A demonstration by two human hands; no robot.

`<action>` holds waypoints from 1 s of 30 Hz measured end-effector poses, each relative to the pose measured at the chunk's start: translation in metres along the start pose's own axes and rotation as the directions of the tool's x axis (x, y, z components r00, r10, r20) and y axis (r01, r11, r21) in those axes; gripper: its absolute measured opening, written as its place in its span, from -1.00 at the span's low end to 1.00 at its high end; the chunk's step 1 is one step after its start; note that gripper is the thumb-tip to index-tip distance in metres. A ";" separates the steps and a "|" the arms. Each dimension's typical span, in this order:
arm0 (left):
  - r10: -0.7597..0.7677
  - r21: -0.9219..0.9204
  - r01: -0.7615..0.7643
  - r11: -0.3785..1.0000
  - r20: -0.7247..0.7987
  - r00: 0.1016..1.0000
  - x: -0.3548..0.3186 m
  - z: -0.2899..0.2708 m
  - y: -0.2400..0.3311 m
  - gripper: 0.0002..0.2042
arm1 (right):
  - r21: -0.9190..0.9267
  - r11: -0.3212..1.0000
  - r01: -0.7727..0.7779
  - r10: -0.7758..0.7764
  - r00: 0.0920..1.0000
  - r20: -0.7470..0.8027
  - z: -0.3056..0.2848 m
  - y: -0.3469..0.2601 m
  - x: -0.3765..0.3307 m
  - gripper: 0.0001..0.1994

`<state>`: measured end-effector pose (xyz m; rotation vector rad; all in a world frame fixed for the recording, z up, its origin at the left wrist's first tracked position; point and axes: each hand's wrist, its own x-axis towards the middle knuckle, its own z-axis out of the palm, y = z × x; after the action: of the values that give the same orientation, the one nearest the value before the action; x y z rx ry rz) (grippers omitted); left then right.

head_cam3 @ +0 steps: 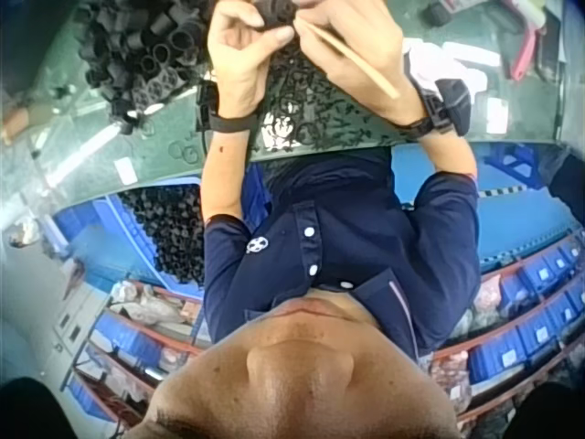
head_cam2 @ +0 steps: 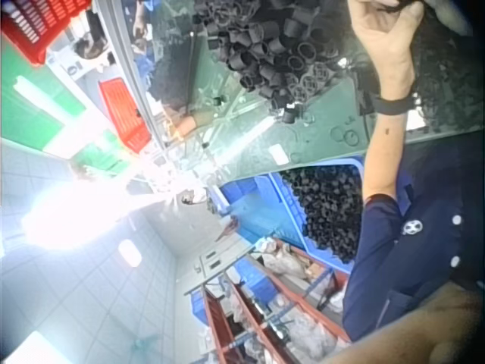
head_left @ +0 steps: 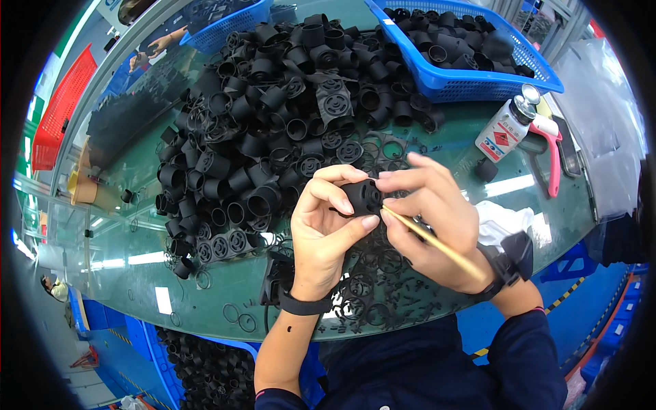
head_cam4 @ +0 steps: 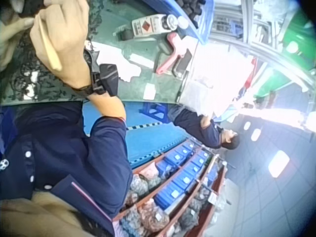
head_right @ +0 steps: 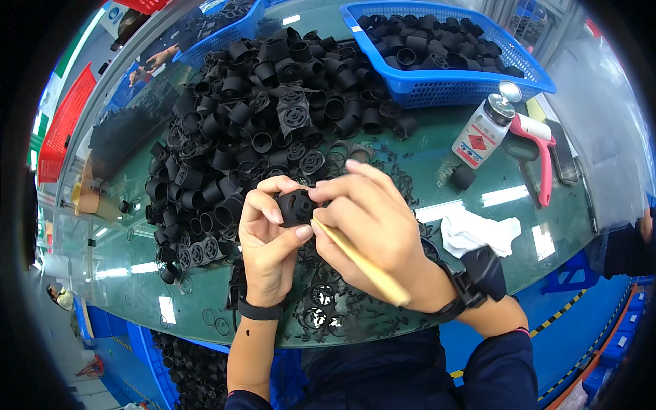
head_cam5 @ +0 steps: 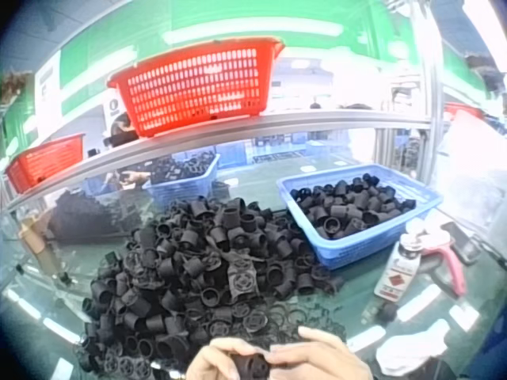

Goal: The worker is using a small wooden tool to inspect and possibly clean or trim small black plastic components at a factory workbench.

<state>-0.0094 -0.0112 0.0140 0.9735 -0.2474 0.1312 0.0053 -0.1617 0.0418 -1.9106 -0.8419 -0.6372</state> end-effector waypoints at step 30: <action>-0.344 -0.018 0.346 0.938 -0.147 0.927 -0.002 -0.012 0.002 -0.85 | 0.225 0.942 -0.250 0.195 0.950 0.242 0.004 0.023 0.002 -0.70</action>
<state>-0.0095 -0.0004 0.0085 0.9960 0.0638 -0.1191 0.0245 -0.1652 0.0287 -1.8258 -0.7838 -0.1734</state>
